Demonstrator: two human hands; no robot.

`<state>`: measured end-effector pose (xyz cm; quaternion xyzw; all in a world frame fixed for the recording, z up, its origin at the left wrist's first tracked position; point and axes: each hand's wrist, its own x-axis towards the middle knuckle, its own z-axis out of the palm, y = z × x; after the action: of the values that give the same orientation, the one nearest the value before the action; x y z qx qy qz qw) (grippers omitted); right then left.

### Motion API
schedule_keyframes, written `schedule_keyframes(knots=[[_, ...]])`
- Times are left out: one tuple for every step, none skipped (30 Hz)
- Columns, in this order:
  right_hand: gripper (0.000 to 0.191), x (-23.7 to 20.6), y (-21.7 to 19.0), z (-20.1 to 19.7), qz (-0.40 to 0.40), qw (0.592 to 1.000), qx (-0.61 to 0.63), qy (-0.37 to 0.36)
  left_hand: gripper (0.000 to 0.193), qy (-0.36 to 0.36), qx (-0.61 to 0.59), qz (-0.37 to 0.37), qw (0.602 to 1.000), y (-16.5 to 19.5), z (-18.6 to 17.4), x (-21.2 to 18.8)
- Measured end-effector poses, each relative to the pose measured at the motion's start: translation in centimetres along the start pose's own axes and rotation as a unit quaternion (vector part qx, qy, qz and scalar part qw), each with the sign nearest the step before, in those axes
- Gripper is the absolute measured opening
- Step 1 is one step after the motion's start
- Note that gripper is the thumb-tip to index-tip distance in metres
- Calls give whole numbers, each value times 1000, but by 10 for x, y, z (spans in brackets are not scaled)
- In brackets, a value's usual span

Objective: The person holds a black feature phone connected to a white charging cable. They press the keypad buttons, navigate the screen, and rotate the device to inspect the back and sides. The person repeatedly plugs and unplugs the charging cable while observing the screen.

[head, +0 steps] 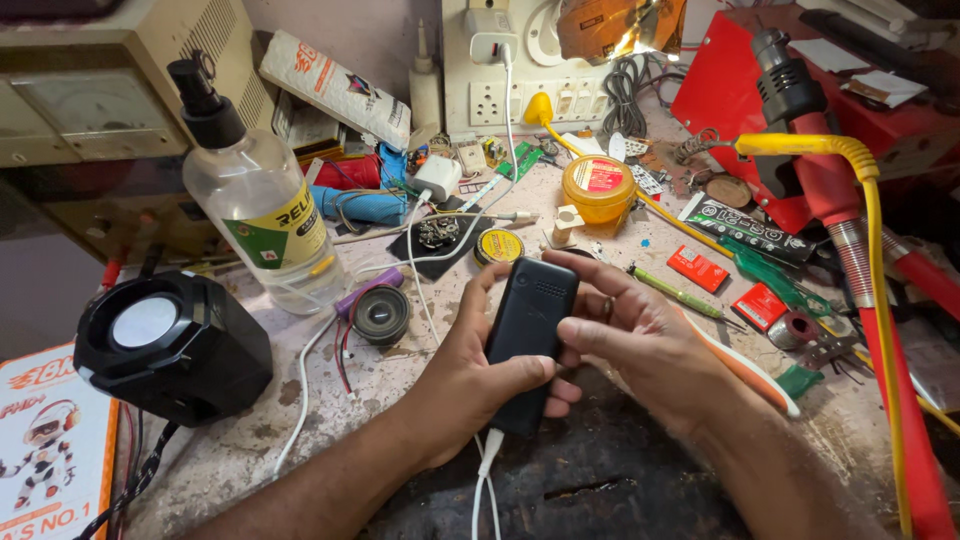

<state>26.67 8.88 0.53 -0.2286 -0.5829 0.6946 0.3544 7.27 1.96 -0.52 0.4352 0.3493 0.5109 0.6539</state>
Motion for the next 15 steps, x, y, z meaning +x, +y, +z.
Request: schedule_keyframes(knots=[[68, 0, 0, 2, -1, 1000, -12, 1, 93, -6, 11, 16, 1000, -1, 0, -1], [70, 0, -1, 5, -1, 1000, -25, 2, 101, -12, 22, 33, 999, -3, 1, -1], [71, 0, -1, 7, -2, 999, -37, 3, 100, -8, 28, 37, 999, -4, 1, -1], [71, -1, 0, 10, -2, 999, -36, 11, 100, -4, 34, 42, 999, -5, 1, 0], [71, -2, 0, 13, -1, 999, -35, 18, 100, 1, 40, 46, 998, -7, 2, 0], [71, -3, 1, 15, 0, 999, -33, 24, 98, 6, 56, 57, 997, -8, 3, 0], [72, -4, 1, 18, -6, 998, -46, 35, 97, 12, 73, 69, 995, -10, 5, 1], [73, -6, 2, 19, -12, 997, -59, 44, 96, 19, 90, 82, 992, -11, 5, 1], [73, -6, 3, 21, -19, 996, -71, 54, 96, 21, 101, 88, 991, -11, 5, 2], [74, -6, 3, 21, -25, 996, -73, 52, 97, 21, 110, 93, 989, -11, 5, 2], [75, -6, 3, 21, -31, 995, -77, 52, 97, 20, 118, 97, 988, -11, 5, 3], [76, -6, 3, 20, -38, 995, -81, 52, 99, 9, 107, 98, 989, -11, 5, 3], [75, -6, 2, 19, -30, 996, -68, 45, 100, -1, 94, 99, 991, -9, 4, 3], [75, -6, 1, 18, -22, 998, -55, 38, 102, -9, 83, 100, 992, -8, 3, 2], [74, -5, 0, 16, -14, 999, -42, 31, 103, -15, 52, 88, 995, -6, 2, 1]])
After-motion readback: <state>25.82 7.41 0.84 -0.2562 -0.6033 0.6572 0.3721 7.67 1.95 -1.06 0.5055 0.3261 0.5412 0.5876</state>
